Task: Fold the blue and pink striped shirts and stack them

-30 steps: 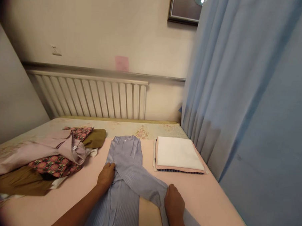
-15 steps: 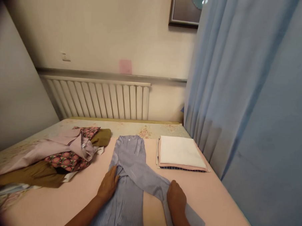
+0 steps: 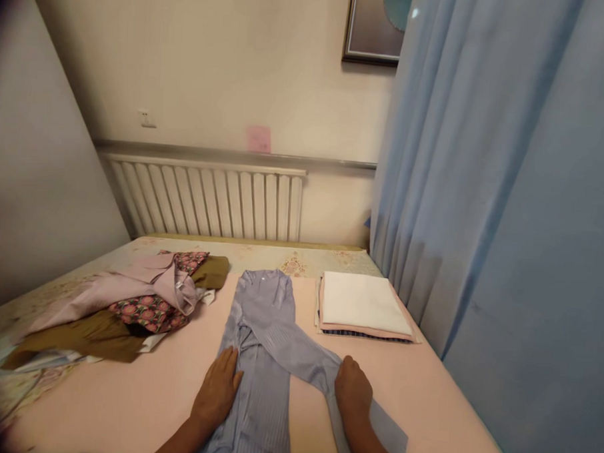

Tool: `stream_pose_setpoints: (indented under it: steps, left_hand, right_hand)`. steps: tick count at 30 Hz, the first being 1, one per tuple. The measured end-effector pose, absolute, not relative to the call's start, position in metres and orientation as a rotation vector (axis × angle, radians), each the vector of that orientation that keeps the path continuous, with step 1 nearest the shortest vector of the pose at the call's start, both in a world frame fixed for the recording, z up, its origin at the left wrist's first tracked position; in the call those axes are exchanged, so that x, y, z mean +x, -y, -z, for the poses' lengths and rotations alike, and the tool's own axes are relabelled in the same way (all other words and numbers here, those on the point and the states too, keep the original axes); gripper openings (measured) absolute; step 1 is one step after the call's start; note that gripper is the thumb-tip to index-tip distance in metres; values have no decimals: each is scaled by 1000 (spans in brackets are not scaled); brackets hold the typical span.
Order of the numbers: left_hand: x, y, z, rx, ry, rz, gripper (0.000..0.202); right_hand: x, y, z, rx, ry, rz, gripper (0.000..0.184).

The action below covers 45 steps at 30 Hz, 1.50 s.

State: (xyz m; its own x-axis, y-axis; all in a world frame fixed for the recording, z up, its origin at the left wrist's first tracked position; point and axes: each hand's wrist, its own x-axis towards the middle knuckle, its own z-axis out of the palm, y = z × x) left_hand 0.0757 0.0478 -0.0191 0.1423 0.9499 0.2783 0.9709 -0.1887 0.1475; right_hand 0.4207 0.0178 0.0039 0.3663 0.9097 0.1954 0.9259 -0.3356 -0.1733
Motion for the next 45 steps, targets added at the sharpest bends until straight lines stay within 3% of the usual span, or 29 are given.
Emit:
stream_pose_setpoints:
  steps: [45]
  left_hand:
    - [77, -46, 19, -2242, 1874, 581, 47]
  right_hand:
    - [421, -18, -1, -2341, 1644, 178, 23]
